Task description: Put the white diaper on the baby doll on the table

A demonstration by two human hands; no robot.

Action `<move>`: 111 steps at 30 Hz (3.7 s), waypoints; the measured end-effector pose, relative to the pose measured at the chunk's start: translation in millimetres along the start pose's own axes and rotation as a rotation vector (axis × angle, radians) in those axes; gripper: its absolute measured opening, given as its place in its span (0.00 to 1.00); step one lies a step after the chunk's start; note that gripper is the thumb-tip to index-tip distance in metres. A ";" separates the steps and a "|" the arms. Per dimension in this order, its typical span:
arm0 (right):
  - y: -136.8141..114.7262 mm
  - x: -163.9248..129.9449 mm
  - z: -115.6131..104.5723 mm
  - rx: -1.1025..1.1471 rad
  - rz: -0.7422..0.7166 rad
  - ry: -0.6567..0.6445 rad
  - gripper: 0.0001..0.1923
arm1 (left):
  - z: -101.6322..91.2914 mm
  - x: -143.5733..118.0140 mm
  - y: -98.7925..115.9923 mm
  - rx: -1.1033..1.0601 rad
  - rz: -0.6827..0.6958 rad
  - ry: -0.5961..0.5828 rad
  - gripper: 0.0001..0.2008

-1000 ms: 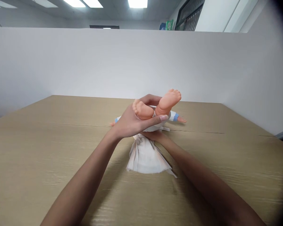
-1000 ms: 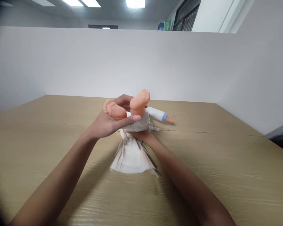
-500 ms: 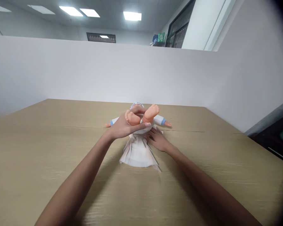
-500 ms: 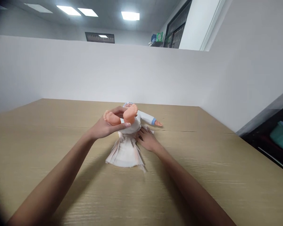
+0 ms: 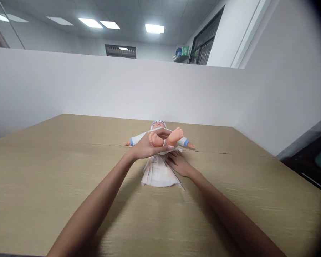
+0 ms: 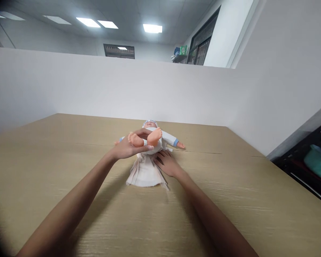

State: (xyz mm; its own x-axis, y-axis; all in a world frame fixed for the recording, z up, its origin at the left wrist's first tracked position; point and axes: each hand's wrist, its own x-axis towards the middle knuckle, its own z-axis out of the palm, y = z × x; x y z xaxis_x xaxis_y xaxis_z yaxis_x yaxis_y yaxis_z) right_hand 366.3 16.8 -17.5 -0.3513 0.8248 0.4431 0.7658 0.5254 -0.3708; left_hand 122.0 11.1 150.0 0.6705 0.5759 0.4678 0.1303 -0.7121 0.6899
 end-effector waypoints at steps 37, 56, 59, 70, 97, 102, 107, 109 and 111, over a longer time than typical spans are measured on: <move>7.1 -75.2 -53.1 -0.026 -0.455 -0.055 0.24 | -5.6 -139.8 -89.3 0.307 0.127 -0.377 0.31; -63.0 -85.1 -51.8 -0.151 -0.154 -0.046 0.34 | 47.3 -133.0 -42.5 0.629 -0.223 -0.172 0.25; -73.6 -86.0 -30.8 -0.288 -0.107 0.018 0.31 | 63.9 -131.5 -45.4 0.817 -0.256 -0.155 0.17; -57.6 -38.3 -44.0 0.055 0.018 0.114 0.08 | 27.2 -91.9 -49.9 0.484 -0.250 0.005 0.10; -7.9 35.3 -43.7 0.943 0.572 -0.160 0.19 | -5.2 -27.8 -128.5 -0.577 -0.635 -0.069 0.25; 6.7 13.4 -56.2 0.779 0.520 0.051 0.28 | -20.1 -30.6 -113.0 -0.249 -0.708 0.091 0.30; 24.3 -23.6 -46.5 0.369 0.487 0.301 0.22 | -7.4 -19.0 -84.7 0.159 -0.474 0.261 0.20; 24.4 -39.6 -37.7 0.217 0.479 0.297 0.19 | 12.7 -11.6 -68.1 0.338 -0.285 0.227 0.16; 24.0 -50.9 -28.6 0.056 0.437 0.273 0.17 | 36.5 -3.3 -55.9 0.446 -0.132 0.113 0.15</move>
State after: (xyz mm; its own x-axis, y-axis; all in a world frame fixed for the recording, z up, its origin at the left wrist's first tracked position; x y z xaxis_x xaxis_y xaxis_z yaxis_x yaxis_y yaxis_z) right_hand 418.0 -18.6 -25.6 0.1544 0.8891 0.4309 0.7770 0.1601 -0.6088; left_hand 139.2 34.3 89.7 0.5470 0.6955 0.4660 0.5266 -0.7186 0.4543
